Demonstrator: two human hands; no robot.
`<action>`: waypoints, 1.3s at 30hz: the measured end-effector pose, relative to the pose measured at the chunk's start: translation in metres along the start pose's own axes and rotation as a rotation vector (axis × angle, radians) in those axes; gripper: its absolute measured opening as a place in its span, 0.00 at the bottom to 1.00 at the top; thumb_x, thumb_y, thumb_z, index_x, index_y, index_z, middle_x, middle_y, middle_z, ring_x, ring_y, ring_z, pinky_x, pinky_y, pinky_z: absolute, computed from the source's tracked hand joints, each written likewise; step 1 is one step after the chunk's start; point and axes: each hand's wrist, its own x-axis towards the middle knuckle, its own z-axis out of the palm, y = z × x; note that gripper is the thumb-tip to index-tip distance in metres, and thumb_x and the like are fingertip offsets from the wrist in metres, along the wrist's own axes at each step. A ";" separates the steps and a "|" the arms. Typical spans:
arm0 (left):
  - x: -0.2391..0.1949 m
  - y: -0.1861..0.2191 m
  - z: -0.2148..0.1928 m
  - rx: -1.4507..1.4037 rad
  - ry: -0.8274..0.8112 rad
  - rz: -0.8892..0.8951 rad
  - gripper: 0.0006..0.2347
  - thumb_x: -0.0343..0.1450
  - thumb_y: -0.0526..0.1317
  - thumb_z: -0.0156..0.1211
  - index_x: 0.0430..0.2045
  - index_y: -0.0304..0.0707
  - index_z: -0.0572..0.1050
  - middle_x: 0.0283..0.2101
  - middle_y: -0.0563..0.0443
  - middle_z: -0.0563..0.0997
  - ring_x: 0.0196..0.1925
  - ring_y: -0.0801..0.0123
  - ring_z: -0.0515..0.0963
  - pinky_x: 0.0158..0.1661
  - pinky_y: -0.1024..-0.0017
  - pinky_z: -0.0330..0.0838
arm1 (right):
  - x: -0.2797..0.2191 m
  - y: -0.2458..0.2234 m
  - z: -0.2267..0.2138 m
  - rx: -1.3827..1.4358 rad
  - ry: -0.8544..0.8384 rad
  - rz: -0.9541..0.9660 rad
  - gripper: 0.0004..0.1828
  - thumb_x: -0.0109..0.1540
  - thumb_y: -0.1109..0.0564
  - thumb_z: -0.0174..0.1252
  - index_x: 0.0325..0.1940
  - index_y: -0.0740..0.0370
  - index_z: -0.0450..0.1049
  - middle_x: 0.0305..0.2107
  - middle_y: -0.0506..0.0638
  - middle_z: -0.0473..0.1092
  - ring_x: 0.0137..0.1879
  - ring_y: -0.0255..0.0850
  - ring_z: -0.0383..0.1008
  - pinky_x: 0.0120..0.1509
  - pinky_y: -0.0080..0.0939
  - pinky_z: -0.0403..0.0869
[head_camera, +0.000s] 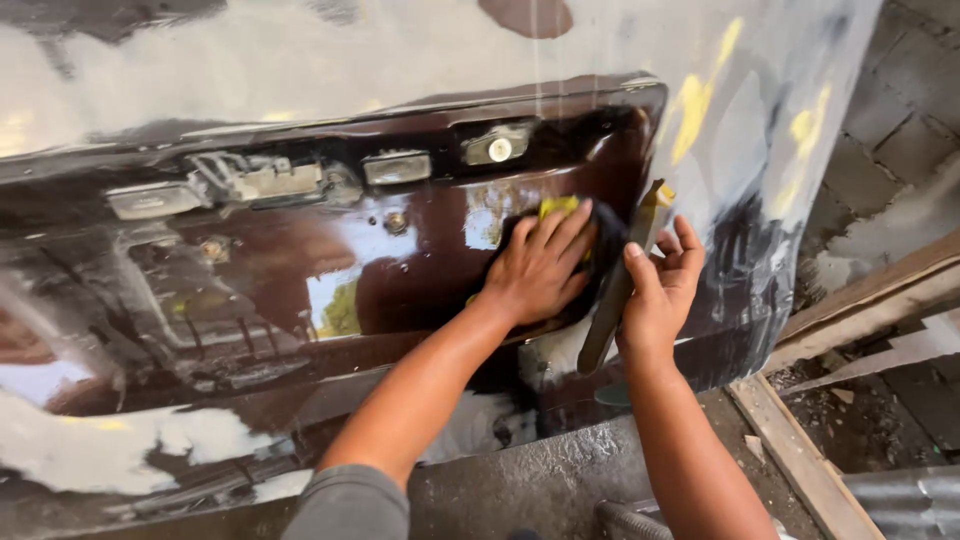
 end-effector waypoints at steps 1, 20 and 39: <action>-0.016 -0.006 0.000 0.009 0.000 -0.004 0.29 0.70 0.51 0.60 0.65 0.37 0.66 0.76 0.46 0.54 0.72 0.54 0.60 0.65 0.51 0.55 | -0.001 0.001 0.008 0.008 -0.006 0.001 0.34 0.66 0.67 0.60 0.75 0.62 0.57 0.58 0.50 0.64 0.55 0.35 0.70 0.60 0.34 0.72; -0.075 0.018 -0.062 0.050 0.131 -0.338 0.30 0.65 0.36 0.57 0.65 0.30 0.60 0.61 0.36 0.69 0.50 0.47 0.77 0.47 0.56 0.71 | -0.024 0.050 0.114 0.000 0.118 0.120 0.36 0.61 0.60 0.70 0.67 0.62 0.56 0.53 0.51 0.66 0.56 0.38 0.71 0.60 0.38 0.73; -0.079 -0.037 -0.086 0.371 0.205 -0.144 0.29 0.67 0.40 0.58 0.67 0.53 0.66 0.63 0.41 0.70 0.53 0.52 0.71 0.47 0.58 0.69 | -0.067 0.002 0.067 -0.874 -0.564 -0.571 0.20 0.55 0.61 0.62 0.51 0.64 0.71 0.55 0.61 0.66 0.63 0.60 0.68 0.69 0.49 0.65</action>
